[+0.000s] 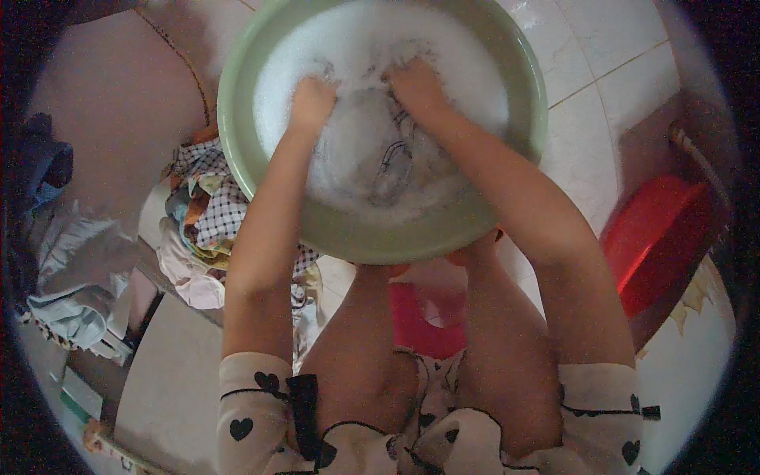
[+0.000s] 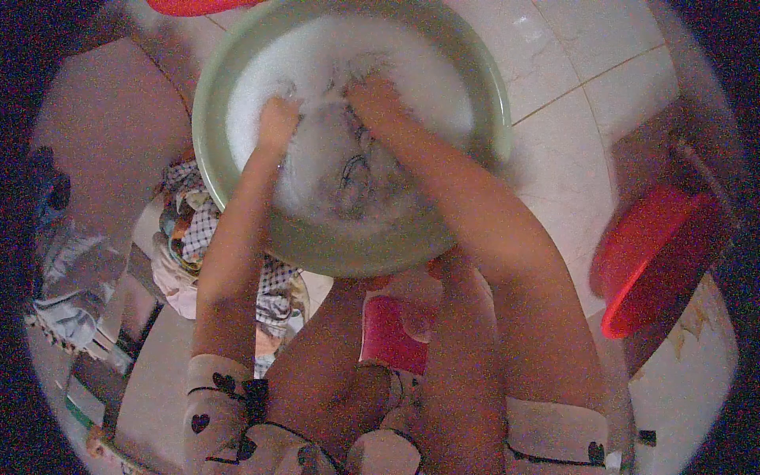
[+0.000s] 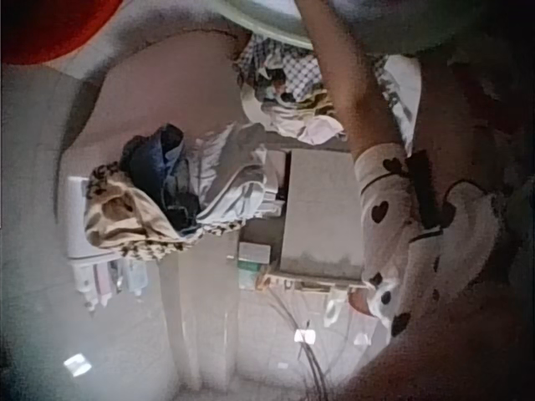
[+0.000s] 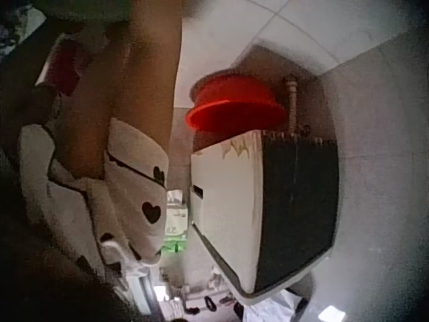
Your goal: The person washes a piece of clothing by hand in a basin of soapy water, scrubbing the fabric against itself and lifting it to check the progress.
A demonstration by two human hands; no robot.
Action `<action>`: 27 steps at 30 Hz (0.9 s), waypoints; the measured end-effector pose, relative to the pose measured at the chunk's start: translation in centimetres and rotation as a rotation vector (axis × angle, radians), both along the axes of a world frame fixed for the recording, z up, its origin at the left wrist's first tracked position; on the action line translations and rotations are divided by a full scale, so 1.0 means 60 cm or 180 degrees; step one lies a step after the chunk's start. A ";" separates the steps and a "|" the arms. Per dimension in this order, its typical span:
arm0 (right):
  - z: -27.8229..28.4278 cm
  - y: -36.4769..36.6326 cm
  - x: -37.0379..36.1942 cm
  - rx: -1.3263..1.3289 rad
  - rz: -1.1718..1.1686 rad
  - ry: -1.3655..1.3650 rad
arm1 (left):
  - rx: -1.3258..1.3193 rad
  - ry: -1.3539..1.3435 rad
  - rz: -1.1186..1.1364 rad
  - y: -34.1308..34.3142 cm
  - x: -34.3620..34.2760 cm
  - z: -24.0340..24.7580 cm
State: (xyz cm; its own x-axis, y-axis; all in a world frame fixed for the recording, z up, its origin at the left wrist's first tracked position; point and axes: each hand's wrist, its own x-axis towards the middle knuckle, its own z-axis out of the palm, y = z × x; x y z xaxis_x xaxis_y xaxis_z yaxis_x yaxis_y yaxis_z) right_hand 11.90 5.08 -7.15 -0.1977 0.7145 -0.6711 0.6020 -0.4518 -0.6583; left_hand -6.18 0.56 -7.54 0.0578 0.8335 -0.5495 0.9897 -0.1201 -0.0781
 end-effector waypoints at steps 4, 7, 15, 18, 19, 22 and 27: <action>-0.031 -0.004 0.020 -0.0267 -0.0588 0.0395 | 0.1586 -0.1836 0.2052 -0.020 0.086 0.077; 0.057 -0.023 -0.019 -0.1347 -0.1887 0.2130 | 0.2299 -0.2047 0.1704 -0.058 0.114 0.155; 0.127 -0.055 -0.007 -0.1929 -0.2157 0.2398 | 0.1399 -0.1937 0.1137 -0.015 0.129 0.170; 0.131 -0.057 -0.017 -0.1893 -0.2107 0.1931 | 0.1630 -0.2578 0.1986 -0.008 0.122 0.163; 0.093 -0.063 -0.001 -0.1884 -0.2112 0.1910 | 0.1757 -0.2657 0.1977 -0.011 0.135 0.162; 0.024 -0.071 0.038 -0.2734 -0.1724 0.2963 | 0.1692 -0.2623 0.1035 -0.044 0.186 0.206; 0.132 -0.027 0.025 -0.1913 -0.1456 0.1551 | 0.1267 -0.3240 0.2173 -0.074 0.147 0.217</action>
State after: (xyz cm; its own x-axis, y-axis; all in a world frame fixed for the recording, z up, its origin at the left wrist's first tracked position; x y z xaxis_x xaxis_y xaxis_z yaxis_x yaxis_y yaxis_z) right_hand 13.38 3.48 0.80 -0.3406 0.3484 -0.8733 -0.0055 -0.9295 -0.3687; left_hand 2.66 -3.91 5.45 -0.1986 0.9555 -0.2180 0.4761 0.2885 0.8307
